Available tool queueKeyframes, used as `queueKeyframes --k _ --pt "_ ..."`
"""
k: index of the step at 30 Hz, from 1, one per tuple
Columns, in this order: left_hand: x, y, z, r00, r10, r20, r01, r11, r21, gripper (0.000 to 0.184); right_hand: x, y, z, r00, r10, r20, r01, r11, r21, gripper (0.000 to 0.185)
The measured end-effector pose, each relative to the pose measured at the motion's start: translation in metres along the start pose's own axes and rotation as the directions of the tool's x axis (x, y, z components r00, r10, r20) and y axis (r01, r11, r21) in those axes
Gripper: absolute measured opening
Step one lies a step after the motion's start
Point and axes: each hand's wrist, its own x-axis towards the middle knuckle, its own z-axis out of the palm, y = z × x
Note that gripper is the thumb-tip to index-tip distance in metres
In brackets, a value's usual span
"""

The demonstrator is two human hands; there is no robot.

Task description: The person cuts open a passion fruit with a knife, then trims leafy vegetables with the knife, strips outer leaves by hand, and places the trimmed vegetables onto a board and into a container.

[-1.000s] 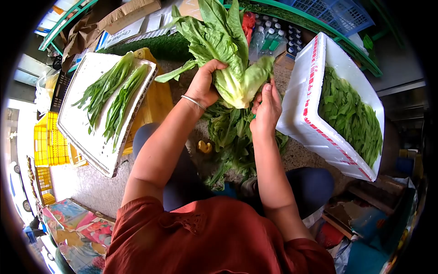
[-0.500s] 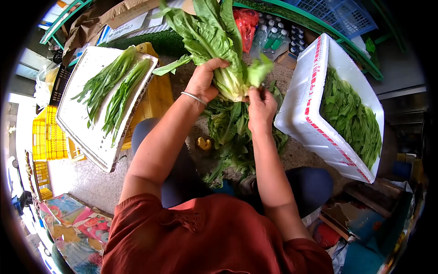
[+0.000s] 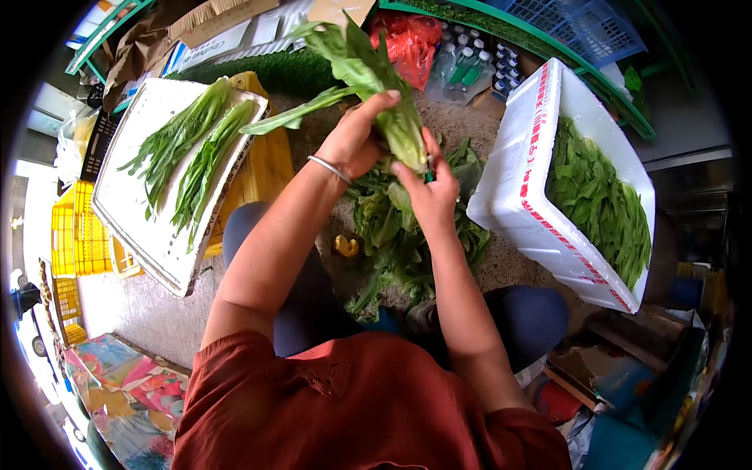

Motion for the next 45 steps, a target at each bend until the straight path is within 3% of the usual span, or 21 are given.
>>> queueKeyframes --k 2,3,4,6,8,12,13,15,16,18,20,22,24,27,29,34,40,42,43,44,45 --pt "-0.009 0.006 -0.001 0.997 -0.082 -0.007 0.082 0.992 0.092 0.061 0.007 0.002 -0.003 0.96 0.28 0.0 -0.267 0.914 0.305 0.055" --pt "-0.011 0.009 -0.003 0.99 -0.113 -0.086 0.119 0.99 0.073 0.061 0.011 -0.006 -0.012 0.872 0.485 0.062 -0.447 0.741 0.501 0.043" --pt "-0.013 0.012 -0.004 0.976 -0.146 -0.163 0.156 0.987 0.051 0.062 0.014 -0.002 -0.021 0.81 0.577 0.108 -0.523 0.625 0.58 0.034" --pt "-0.011 0.013 -0.011 0.973 -0.166 -0.158 0.167 0.986 -0.011 0.052 0.017 0.008 -0.039 0.764 0.601 0.235 -0.536 0.388 0.75 0.027" --pt "-0.006 0.006 -0.018 0.972 -0.137 -0.189 0.158 0.983 0.098 0.05 0.016 0.012 -0.049 0.731 0.588 0.348 -0.499 0.112 0.86 0.023" --pt "-0.005 -0.004 -0.012 0.963 -0.196 -0.183 0.221 0.967 0.127 0.055 0.012 0.008 -0.056 0.72 0.525 0.454 -0.495 -0.07 0.866 0.021" --pt "-0.006 -0.003 -0.008 0.99 -0.14 -0.033 0.142 0.985 0.096 0.059 0.011 0.008 -0.056 0.717 0.488 0.498 -0.509 -0.123 0.852 0.021" --pt "-0.003 -0.001 -0.004 0.964 -0.042 0.261 0.039 0.999 0.015 0.063 0.008 0.007 -0.054 0.706 0.476 0.525 -0.557 -0.085 0.826 0.022" --pt "-0.002 -0.001 -0.002 0.953 -0.015 0.303 0.042 0.996 -0.08 0.057 0.006 0.006 -0.054 0.704 0.457 0.545 -0.58 -0.074 0.811 0.023" --pt "0.003 -0.002 0.001 0.963 0.066 0.26 -0.038 0.993 -0.112 0.048 0.008 -0.009 -0.05 0.688 0.57 0.449 -0.619 0.138 0.774 0.034" --pt "0.004 -0.007 0.0 0.981 0.102 0.165 -0.076 0.984 -0.16 0.039 0.006 -0.025 -0.047 0.627 0.744 0.23 -0.687 0.391 0.612 0.045" --pt "0.009 -0.01 -0.006 0.988 0.111 0.11 -0.092 0.982 -0.164 0.036 -0.007 -0.018 -0.042 0.575 0.818 0.033 -0.684 0.458 0.568 0.056" --pt "0.009 -0.009 -0.008 0.997 0.062 0.035 -0.057 0.988 -0.141 0.04 -0.022 -0.008 -0.036 0.705 0.707 0.058 -0.558 0.503 0.66 0.055" --pt "0.006 -0.007 -0.007 0.998 0.058 -0.02 -0.061 0.972 -0.225 0.039 -0.023 -0.018 -0.023 0.852 0.524 -0.003 -0.403 0.66 0.634 0.055" --pt "0.002 -0.005 -0.004 0.996 0.064 -0.061 -0.077 0.966 -0.248 0.039 -0.019 -0.021 -0.014 0.904 0.427 0.006 -0.316 0.659 0.683 0.062" --pt "0.002 -0.005 -0.009 0.997 0.051 -0.066 -0.066 0.966 -0.25 0.038 -0.002 -0.026 -0.005 0.895 0.444 0.037 -0.38 0.716 0.585 0.057" --pt "0.002 -0.003 -0.012 0.994 0.03 -0.109 -0.052 0.976 -0.21 0.034 -0.009 -0.007 0.0 0.868 0.476 -0.14 -0.333 0.767 0.548 0.045" --pt "0.003 -0.005 -0.013 0.99 0.03 -0.134 -0.055 0.981 -0.188 0.034 -0.015 -0.009 -0.009 0.778 0.628 0.022 -0.463 0.55 0.695 0.036" --pt "0.005 -0.006 -0.015 0.986 0.042 -0.162 -0.064 0.989 -0.13 0.032 -0.018 -0.004 -0.009 0.759 0.649 0.047 -0.471 0.497 0.729 0.017" --pt "0.006 -0.006 -0.013 0.981 0.056 -0.188 -0.071 0.995 -0.073 0.031 -0.02 -0.003 -0.011 0.761 0.647 0.051 -0.473 0.499 0.726 0.017" --pt "0.005 -0.006 -0.011 0.979 0.062 -0.195 -0.075 0.996 -0.058 0.028 -0.023 -0.002 -0.013 0.72 0.681 0.134 -0.468 0.333 0.819 0.013"
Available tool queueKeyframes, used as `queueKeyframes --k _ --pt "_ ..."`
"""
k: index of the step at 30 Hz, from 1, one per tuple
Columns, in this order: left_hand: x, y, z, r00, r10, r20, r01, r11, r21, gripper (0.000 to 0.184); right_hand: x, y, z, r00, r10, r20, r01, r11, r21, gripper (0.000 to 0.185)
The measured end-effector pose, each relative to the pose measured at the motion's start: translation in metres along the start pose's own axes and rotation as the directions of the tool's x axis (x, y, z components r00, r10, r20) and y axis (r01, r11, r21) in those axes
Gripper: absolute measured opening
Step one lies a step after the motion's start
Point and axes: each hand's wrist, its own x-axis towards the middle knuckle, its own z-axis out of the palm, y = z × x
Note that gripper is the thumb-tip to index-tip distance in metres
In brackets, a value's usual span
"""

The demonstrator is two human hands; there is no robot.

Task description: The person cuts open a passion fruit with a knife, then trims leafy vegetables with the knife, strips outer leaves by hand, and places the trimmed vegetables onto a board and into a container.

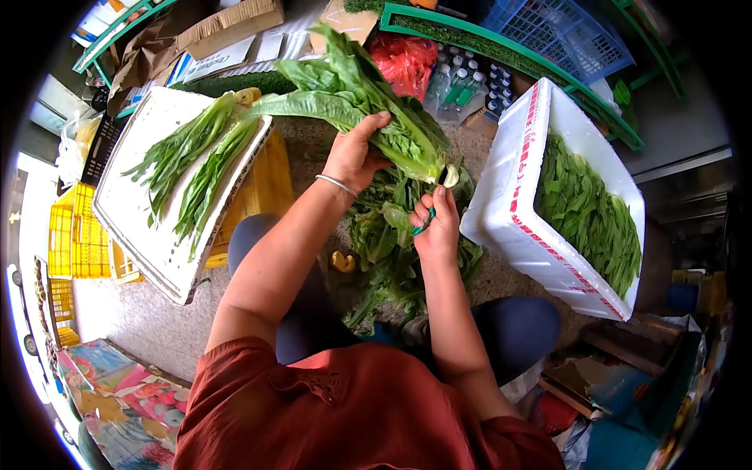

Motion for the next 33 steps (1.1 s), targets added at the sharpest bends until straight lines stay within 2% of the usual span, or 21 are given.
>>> queueKeyframes --k 1,3,5,7,8,9,10,11,12,13,14,15,17,19,20,21,24,26,29,30,33 --pt "-0.002 -0.001 0.002 1.0 0.001 0.0 -0.001 1.0 -0.002 0.028 -0.001 0.0 -0.004 0.995 0.096 0.018 -0.098 0.982 0.162 0.018" --pt "-0.006 -0.003 0.007 0.999 0.035 0.02 -0.037 0.995 0.088 0.027 0.002 0.0 -0.014 0.989 0.148 0.008 -0.146 0.962 0.23 0.022" --pt "-0.008 -0.008 0.013 0.999 0.049 -0.002 -0.049 0.996 0.073 0.026 0.006 0.002 -0.025 0.884 0.453 0.115 -0.427 0.683 0.593 0.018" --pt "-0.004 -0.016 0.011 0.991 0.116 0.066 -0.125 0.981 0.149 0.027 0.007 0.002 -0.025 0.855 0.515 0.069 -0.454 0.676 0.581 0.019" --pt "-0.005 -0.019 0.011 0.984 0.149 0.101 -0.166 0.969 0.185 0.028 0.007 0.002 -0.023 0.855 0.509 -0.096 -0.434 0.805 0.404 0.021" --pt "-0.006 -0.023 0.013 0.949 0.267 0.169 -0.307 0.905 0.295 0.023 0.007 0.003 -0.02 0.852 0.463 -0.243 -0.425 0.884 0.193 0.022" --pt "-0.009 -0.028 0.013 0.931 0.302 0.205 -0.354 0.882 0.31 0.024 0.006 0.004 -0.017 0.829 0.456 -0.323 -0.439 0.889 0.13 0.024" --pt "-0.011 -0.032 0.014 0.929 0.295 0.224 -0.354 0.884 0.305 0.025 0.011 0.011 -0.032 0.811 0.491 -0.319 -0.487 0.868 0.099 0.025" --pt "-0.016 -0.03 0.019 0.922 0.333 0.2 -0.381 0.876 0.298 0.025 0.016 0.015 -0.046 0.718 0.598 -0.355 -0.559 0.8 0.217 0.028" --pt "-0.017 -0.026 0.02 0.928 0.308 0.208 -0.356 0.9 0.252 0.026 0.021 0.028 -0.072 0.705 0.592 -0.391 -0.58 0.798 0.162 0.029" --pt "-0.017 -0.022 0.021 0.935 0.29 0.207 -0.335 0.911 0.24 0.026 0.018 0.032 -0.084 0.641 0.609 -0.467 -0.622 0.769 0.15 0.03" --pt "-0.017 -0.019 0.022 0.934 0.288 0.212 -0.327 0.928 0.18 0.028 0.011 0.034 -0.098 0.757 0.537 -0.372 -0.565 0.824 0.041 0.035" --pt "-0.036 0.004 0.026 0.965 0.19 0.183 -0.232 0.94 0.25 0.029 -0.001 0.007 -0.073 0.786 0.521 -0.333 -0.582 0.805 -0.115 0.044" --pt "-0.035 0.005 0.02 0.973 0.143 0.181 -0.187 0.948 0.257 0.03 -0.002 -0.007 -0.048 0.944 0.279 -0.174 -0.31 0.933 -0.184 0.049" --pt "-0.029 0.001 0.016 0.957 0.181 0.229 -0.233 0.946 0.226 0.03 0.002 -0.017 -0.038 0.97 0.236 -0.051 -0.242 0.947 -0.212 0.042" --pt "-0.029 0.001 0.016 0.936 0.218 0.275 -0.276 0.943 0.189 0.03 0.013 -0.018 -0.048 0.979 0.198 -0.05 -0.205 0.947 -0.247 0.034" --pt "-0.029 0.003 0.014 0.936 0.242 0.256 -0.287 0.945 0.155 0.031 0.02 -0.023 -0.04 0.991 0.122 0.057 -0.096 0.938 -0.334 0.033" --pt "-0.028 0.007 0.011 0.932 0.281 0.227 -0.317 0.938 0.142 0.03 0.003 -0.031 -0.006 0.994 0.067 0.089 -0.059 0.994 -0.096 0.035" --pt "-0.031 0.015 0.007 0.94 0.283 0.189 -0.316 0.933 0.172 0.031 -0.001 -0.024 0.006 0.996 0.069 0.06 -0.061 0.989 -0.134 0.033" --pt "-0.035 0.019 0.008 0.949 0.264 0.173 -0.296 0.936 0.193 0.031 0.007 -0.019 -0.004 0.998 -0.011 0.057 0.025 0.964 -0.263 0.026" --pt "-0.037 0.021 0.007 0.938 0.298 0.175 -0.332 0.919 0.213 0.032 0.019 -0.018 -0.009 0.996 0.073 0.048 -0.058 0.963 -0.265 0.019"
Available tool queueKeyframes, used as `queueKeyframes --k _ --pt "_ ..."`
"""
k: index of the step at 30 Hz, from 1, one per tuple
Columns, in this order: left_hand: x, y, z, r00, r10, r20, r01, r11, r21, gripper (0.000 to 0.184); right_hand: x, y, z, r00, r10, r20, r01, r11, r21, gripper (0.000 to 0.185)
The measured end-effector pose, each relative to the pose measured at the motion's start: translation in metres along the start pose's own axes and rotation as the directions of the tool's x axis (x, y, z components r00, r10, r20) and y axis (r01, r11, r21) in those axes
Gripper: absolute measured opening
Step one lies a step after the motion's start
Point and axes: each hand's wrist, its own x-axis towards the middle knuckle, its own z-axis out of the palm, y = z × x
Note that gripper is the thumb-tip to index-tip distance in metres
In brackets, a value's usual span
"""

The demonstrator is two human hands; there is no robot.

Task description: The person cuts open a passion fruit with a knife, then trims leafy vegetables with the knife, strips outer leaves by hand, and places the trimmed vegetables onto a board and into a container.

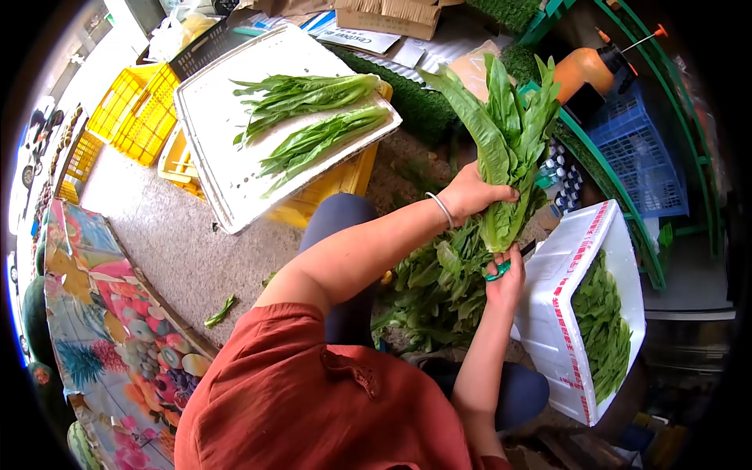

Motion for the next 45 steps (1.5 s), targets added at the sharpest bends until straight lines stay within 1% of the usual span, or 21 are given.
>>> queueKeyframes --k 5,6,7,9,10,11,12,13,16,18,20,21,24,26,29,32,34,35,38,39,45 --pt "-0.009 0.006 -0.002 0.993 0.114 -0.019 -0.113 0.992 0.055 0.033 0.006 0.0 0.005 0.989 0.029 -0.147 -0.03 1.0 -0.009 0.007" --pt "-0.01 0.01 -0.003 0.993 0.116 -0.02 -0.115 0.992 0.054 0.033 0.015 0.002 -0.005 0.969 0.137 -0.205 -0.111 0.985 0.134 0.006" --pt "-0.01 0.016 -0.006 0.976 0.205 -0.067 -0.205 0.979 0.002 0.033 0.023 0.007 -0.014 0.937 0.25 -0.245 -0.178 0.943 0.28 0.005" --pt "-0.014 0.033 -0.006 0.892 0.385 -0.237 -0.423 0.896 -0.136 0.03 0.021 0.016 -0.027 0.932 0.259 -0.253 -0.202 0.952 0.231 0.005" --pt "-0.015 0.043 -0.013 0.853 0.379 -0.358 -0.435 0.896 -0.089 0.029 0.018 0.021 -0.036 0.924 0.272 -0.267 -0.229 0.956 0.181 0.004" --pt "-0.006 0.042 -0.025 0.757 0.441 -0.482 -0.571 0.805 -0.159 0.03 0.013 0.026 -0.042 0.89 0.333 -0.311 -0.284 0.939 0.192 0.004" --pt "-0.02 0.062 -0.03 0.777 0.274 -0.567 -0.49 0.829 -0.271 0.033 0.009 0.031 -0.05 0.889 0.334 -0.313 -0.284 0.939 0.195 0.004" --pt "-0.016 0.066 -0.041 0.701 0.381 -0.603 -0.646 0.696 -0.312 0.04 0.003 0.036 -0.059 0.87 0.371 -0.324 -0.335 0.928 0.163 0.006" --pt "-0.004 0.067 -0.1 0.636 0.236 -0.735 -0.566 0.79 -0.236 0.061 -0.008 0.047 -0.069 0.824 0.421 -0.378 -0.402 0.906 0.133 0.008" --pt "0.011 0.057 -0.132 0.63 -0.141 -0.763 -0.37 0.81 -0.455 0.063 -0.015 0.048 -0.063 0.819 0.45 -0.356 -0.443 0.89 0.104 0.007" --pt "0.019 0.033 -0.175 0.551 -0.333 -0.765 -0.359 0.733 -0.578 0.062 -0.017 0.049 -0.06 0.825 0.452 -0.34 -0.439 0.891 0.117 0.007" --pt "0.015 0.034 -0.176 0.528 -0.26 -0.809 -0.415 0.752 -0.512 0.058 -0.016 0.05 -0.061 0.828 0.456 -0.326 -0.44 0.889 0.125 0.007" --pt "0.006 0.031 -0.193 0.627 -0.175 -0.759 -0.453 0.711 -0.538 0.055 -0.023 0.055 -0.065 0.83 0.454 -0.324 -0.44 0.89 0.12 0.006" --pt "-0.001 0.029 -0.193 0.603 -0.158 -0.782 -0.454 0.738 -0.499 0.062 -0.021 0.059 -0.072 0.815 0.469 -0.34 -0.465 0.88 0.1 0.005" --pt "-0.02 0.037 -0.168 0.618 -0.338 -0.709 -0.326 0.711 -0.623 0.075 -0.024 0.059 -0.077 0.797 0.483 -0.363 -0.485 0.87 0.09 0.006" --pt "-0.019 0.01 -0.176 0.702 -0.438 -0.562 -0.156 0.675 -0.721 0.07 -0.023 0.056 -0.073 0.771 0.509 -0.383 -0.516 0.852 0.095 0.017" --pt "-0.009 -0.009 -0.191 0.635 -0.496 -0.593 -0.163 0.664 -0.73 0.06 -0.023 0.056 -0.072 0.781 0.509 -0.362 -0.515 0.853 0.088 0.016" --pt "-0.002 -0.008 -0.184 0.492 -0.465 -0.736 -0.205 0.76 -0.617 0.045 -0.023 0.055 -0.071 0.782 0.508 -0.36 -0.511 0.854 0.096 0.011" --pt "0.005 -0.021 -0.206 0.455 -0.434 -0.778 -0.273 0.763 -0.585 0.032 -0.024 0.054 -0.072 0.79 0.503 -0.35 -0.5 0.859 0.106 0.009" --pt "0.008 -0.02 -0.205 0.385 -0.467 -0.796 -0.281 0.762 -0.584 0.026 -0.026 0.055 -0.073 0.792 0.505 -0.344 -0.499 0.859 0.11 0.01" --pt "-0.006 -0.014 -0.197 0.349 -0.418 -0.839 -0.243 0.824 -0.512 0.024 -0.026 0.056 -0.082 0.799 0.518 -0.305 -0.506 0.854 0.122 0.009"
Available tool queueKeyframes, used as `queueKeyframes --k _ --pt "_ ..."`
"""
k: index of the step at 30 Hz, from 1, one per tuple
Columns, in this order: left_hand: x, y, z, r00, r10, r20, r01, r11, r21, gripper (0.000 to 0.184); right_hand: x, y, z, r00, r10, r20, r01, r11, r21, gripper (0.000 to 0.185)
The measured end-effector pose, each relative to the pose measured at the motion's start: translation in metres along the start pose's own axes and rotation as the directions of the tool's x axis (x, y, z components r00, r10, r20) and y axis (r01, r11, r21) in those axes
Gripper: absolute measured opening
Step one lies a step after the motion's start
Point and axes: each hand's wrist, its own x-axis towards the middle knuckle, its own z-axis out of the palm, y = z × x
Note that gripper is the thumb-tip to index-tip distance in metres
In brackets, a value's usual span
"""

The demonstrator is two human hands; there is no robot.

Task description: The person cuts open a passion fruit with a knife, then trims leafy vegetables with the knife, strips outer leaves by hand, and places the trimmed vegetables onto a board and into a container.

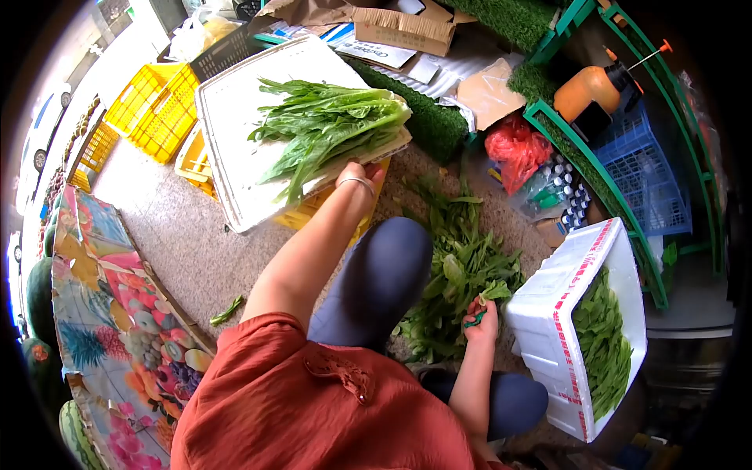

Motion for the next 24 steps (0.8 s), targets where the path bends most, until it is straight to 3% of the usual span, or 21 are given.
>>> queueKeyframes --k 3,5,7,9,13,15,16,17,19,20,21,22,23,24 --pt "-0.016 0.025 -0.028 0.992 -0.052 0.115 0.039 0.993 0.109 0.026 0.003 0.002 -0.003 1.0 0.002 -0.016 -0.002 1.0 0.027 0.009" --pt "-0.025 0.046 -0.054 0.991 -0.008 0.133 -0.022 0.975 0.222 0.032 0.007 0.004 -0.006 1.0 0.013 -0.011 -0.012 1.0 0.026 0.008" --pt "-0.028 0.07 -0.088 0.969 -0.095 0.23 0.023 0.955 0.297 0.036 0.009 0.008 -0.005 1.0 0.025 -0.003 -0.025 1.0 0.014 0.008" --pt "-0.034 0.095 -0.118 0.972 -0.156 0.177 0.075 0.916 0.394 0.033 0.009 0.009 0.002 0.999 0.027 -0.025 -0.026 1.0 0.011 0.006" --pt "-0.031 0.143 -0.157 0.969 -0.221 0.11 0.089 0.729 0.679 0.035 0.008 0.014 0.014 0.998 0.028 -0.055 -0.029 1.0 -0.008 0.012" --pt "-0.039 0.156 -0.156 0.959 -0.171 0.225 -0.091 0.567 0.819 0.033 0.008 0.016 0.014 0.998 0.03 -0.052 -0.031 0.999 -0.015 0.011" --pt "-0.044 0.162 -0.147 0.968 -0.224 0.114 0.077 0.696 0.714 0.023 0.008 0.017 0.014 0.998 0.026 -0.055 -0.027 1.0 -0.013 0.011" --pt "-0.031 0.165 -0.148 0.955 -0.255 0.15 0.11 0.777 0.62 0.016 0.008 0.017 0.014 0.998 0.022 -0.059 -0.022 1.0 -0.012 0.011" --pt "0.013 0.182 -0.157 0.94 -0.297 0.166 0.132 0.769 0.626 0.019 0.014 0.016 0.004 0.999 0.029 -0.022 -0.03 0.999 -0.02 0.008" --pt "0.034 0.189 -0.163 0.89 -0.392 0.232 0.215 0.81 0.546 0.017 0.017 0.017 0.002 0.999 0.036 0.016 -0.036 0.999 -0.023 0.005" --pt "0.013 0.185 -0.153 0.892 -0.39 0.23 0.214 0.81 0.546 0.017 0.016 0.018 0.003 0.999 0.039 0.017 -0.039 0.999 -0.022 0.005" --pt "-0.007 0.177 -0.142 0.993 -0.105 0.056 0.06 0.846 0.531 0.02 0.015 0.017 0.002 0.999 0.036 -0.009 -0.036 0.999 -0.019 0.006" --pt "-0.029 0.17 -0.131 0.974 0.194 -0.12 -0.099 0.833 0.544 0.025 0.014 0.016 0.003 0.999 0.032 -0.035 -0.033 0.999 -0.014 0.006" --pt "-0.037 0.168 -0.125 0.899 0.424 -0.113 -0.294 0.774 0.561 0.042 0.014 0.017 0.003 0.999 0.033 -0.037 -0.033 0.999 -0.011 0.006"
